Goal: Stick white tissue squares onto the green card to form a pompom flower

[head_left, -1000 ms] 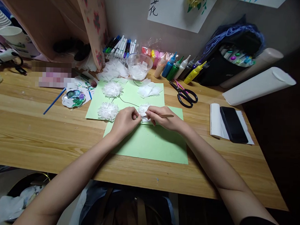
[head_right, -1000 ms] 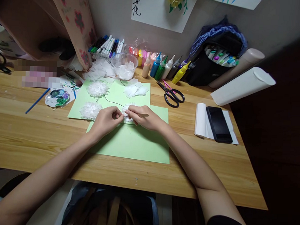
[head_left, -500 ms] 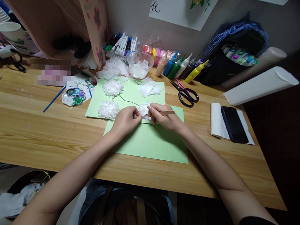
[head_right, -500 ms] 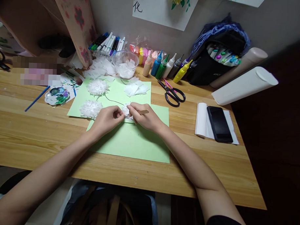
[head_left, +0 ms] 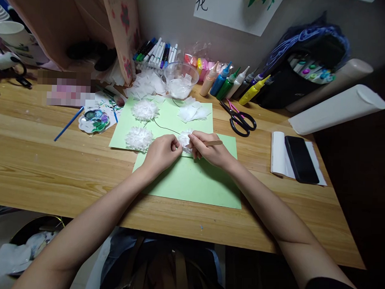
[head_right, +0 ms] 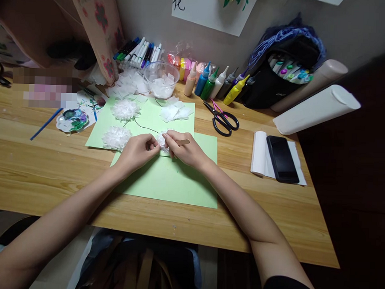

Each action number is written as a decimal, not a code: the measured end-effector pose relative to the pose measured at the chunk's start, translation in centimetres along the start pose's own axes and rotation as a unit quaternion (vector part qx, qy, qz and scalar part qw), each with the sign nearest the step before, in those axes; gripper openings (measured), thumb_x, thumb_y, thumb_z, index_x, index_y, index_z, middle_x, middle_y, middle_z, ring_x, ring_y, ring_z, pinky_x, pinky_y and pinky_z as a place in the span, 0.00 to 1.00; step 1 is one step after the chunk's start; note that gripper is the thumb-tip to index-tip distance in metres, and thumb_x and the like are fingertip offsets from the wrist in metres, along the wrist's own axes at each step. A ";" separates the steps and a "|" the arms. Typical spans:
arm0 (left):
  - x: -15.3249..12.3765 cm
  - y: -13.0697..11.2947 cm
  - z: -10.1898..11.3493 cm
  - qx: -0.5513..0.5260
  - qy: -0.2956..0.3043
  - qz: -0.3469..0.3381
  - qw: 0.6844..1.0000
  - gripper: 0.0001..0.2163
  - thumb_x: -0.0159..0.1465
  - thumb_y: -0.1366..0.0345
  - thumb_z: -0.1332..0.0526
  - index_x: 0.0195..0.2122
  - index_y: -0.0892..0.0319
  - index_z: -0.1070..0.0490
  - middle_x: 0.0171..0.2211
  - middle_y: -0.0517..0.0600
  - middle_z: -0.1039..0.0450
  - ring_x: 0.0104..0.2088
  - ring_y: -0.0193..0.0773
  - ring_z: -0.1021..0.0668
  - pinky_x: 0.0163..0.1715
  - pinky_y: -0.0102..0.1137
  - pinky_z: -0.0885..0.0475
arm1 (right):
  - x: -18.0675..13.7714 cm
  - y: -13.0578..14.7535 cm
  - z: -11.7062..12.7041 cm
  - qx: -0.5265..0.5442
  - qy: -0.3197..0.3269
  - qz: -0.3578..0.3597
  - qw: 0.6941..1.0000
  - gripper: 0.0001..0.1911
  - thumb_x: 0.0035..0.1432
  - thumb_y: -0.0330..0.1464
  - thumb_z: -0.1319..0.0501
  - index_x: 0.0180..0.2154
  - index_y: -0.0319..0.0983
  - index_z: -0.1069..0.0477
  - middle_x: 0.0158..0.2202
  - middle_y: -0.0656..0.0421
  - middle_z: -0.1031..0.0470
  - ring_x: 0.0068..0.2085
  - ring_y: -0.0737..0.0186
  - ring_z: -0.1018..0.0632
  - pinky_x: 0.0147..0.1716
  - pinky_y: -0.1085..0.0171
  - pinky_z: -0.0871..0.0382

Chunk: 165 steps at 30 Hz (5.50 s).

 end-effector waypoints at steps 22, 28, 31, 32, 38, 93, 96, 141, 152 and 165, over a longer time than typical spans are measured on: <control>0.0 -0.1 -0.1 -0.008 0.001 -0.005 1.000 0.07 0.57 0.65 0.45 0.23 0.59 0.34 0.23 0.47 0.30 0.25 0.34 0.31 0.26 0.29 0.40 | 0.0 0.9 0.2 -0.015 -0.036 0.007 0.999 0.19 0.66 0.40 0.52 0.25 0.39 0.37 0.15 0.65 0.35 0.20 0.69 0.33 0.26 0.67 0.41; 0.0 0.0 -0.1 -0.006 0.005 0.000 1.000 0.06 0.57 0.65 0.44 0.24 0.59 0.33 0.24 0.47 0.30 0.25 0.34 0.30 0.26 0.29 0.40 | 0.1 0.6 0.2 -0.013 -0.035 0.005 0.999 0.19 0.66 0.40 0.52 0.24 0.39 0.37 0.13 0.66 0.35 0.18 0.69 0.33 0.26 0.67 0.40; 0.0 0.0 -0.1 -0.008 0.007 0.000 1.000 0.06 0.57 0.65 0.44 0.24 0.59 0.33 0.24 0.47 0.30 0.25 0.34 0.30 0.26 0.29 0.40 | 0.1 0.7 0.1 -0.020 -0.033 0.012 0.999 0.19 0.66 0.39 0.52 0.24 0.39 0.37 0.14 0.65 0.35 0.19 0.69 0.32 0.26 0.67 0.40; 0.0 0.0 -0.1 -0.008 0.008 -0.001 1.000 0.07 0.58 0.65 0.44 0.24 0.59 0.33 0.24 0.47 0.30 0.25 0.34 0.30 0.26 0.29 0.40 | 0.1 0.7 0.2 -0.022 -0.035 0.014 0.999 0.19 0.66 0.39 0.52 0.24 0.39 0.37 0.14 0.65 0.35 0.19 0.68 0.32 0.26 0.67 0.40; 0.0 -0.1 -0.1 -0.004 0.004 -0.006 1.000 0.09 0.59 0.63 0.45 0.23 0.59 0.36 0.22 0.47 0.31 0.24 0.34 0.32 0.25 0.29 0.42 | -0.1 1.5 0.8 -0.033 -0.054 0.037 0.997 0.21 0.66 0.39 0.53 0.23 0.40 0.38 0.13 0.66 0.37 0.18 0.69 0.34 0.25 0.67 0.40; -0.3 -0.3 2.7 -0.057 -0.037 0.026 0.997 0.17 0.67 0.59 0.54 0.25 0.58 0.33 0.24 0.48 0.29 0.26 0.37 0.28 0.28 0.30 0.40 | 4.9 -2.4 8.0 -0.130 -0.190 0.064 0.971 0.11 0.59 0.39 0.43 0.32 0.38 0.29 0.31 0.55 0.22 0.32 0.59 0.24 0.32 0.63 0.37; -0.3 -0.3 2.8 -0.052 -0.040 0.024 0.998 0.17 0.67 0.59 0.54 0.25 0.57 0.33 0.24 0.48 0.29 0.26 0.37 0.29 0.27 0.30 0.40 | 6.7 -3.8 7.9 -0.120 -0.237 0.022 0.964 0.10 0.51 0.38 0.37 0.26 0.38 0.32 0.27 0.56 0.24 0.27 0.61 0.26 0.29 0.64 0.38; -2.5 -2.8 -3.6 -0.078 0.233 -0.025 0.969 0.06 0.57 0.64 0.39 0.30 0.56 0.22 0.32 0.48 0.21 0.33 0.38 0.23 0.34 0.31 0.33 | -4.9 -1.2 3.1 0.036 -0.172 0.111 0.978 0.13 0.65 0.38 0.54 0.43 0.42 0.34 0.31 0.59 0.30 0.31 0.64 0.28 0.30 0.63 0.35; -2.2 -1.3 -3.4 -0.059 0.239 0.005 0.969 0.08 0.57 0.60 0.39 0.30 0.55 0.22 0.31 0.48 0.21 0.32 0.37 0.24 0.31 0.29 0.35 | -4.5 -1.1 2.5 -0.016 -0.186 0.109 0.976 0.11 0.63 0.38 0.45 0.29 0.40 0.34 0.25 0.61 0.31 0.27 0.66 0.29 0.28 0.66 0.37; -1.6 -0.8 -2.3 -0.050 0.190 0.017 0.980 0.08 0.57 0.60 0.40 0.30 0.56 0.23 0.29 0.48 0.22 0.30 0.36 0.25 0.30 0.30 0.36 | -3.5 -1.6 1.8 0.025 -0.155 0.069 0.985 0.08 0.59 0.36 0.40 0.30 0.40 0.32 0.27 0.63 0.29 0.29 0.69 0.28 0.29 0.68 0.36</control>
Point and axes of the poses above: each hand's wrist, its own x-axis towards the middle knuckle, its own z-axis out of the back of the hand, y = z × x, the point moved 10 cm from there along x, towards the middle knuckle
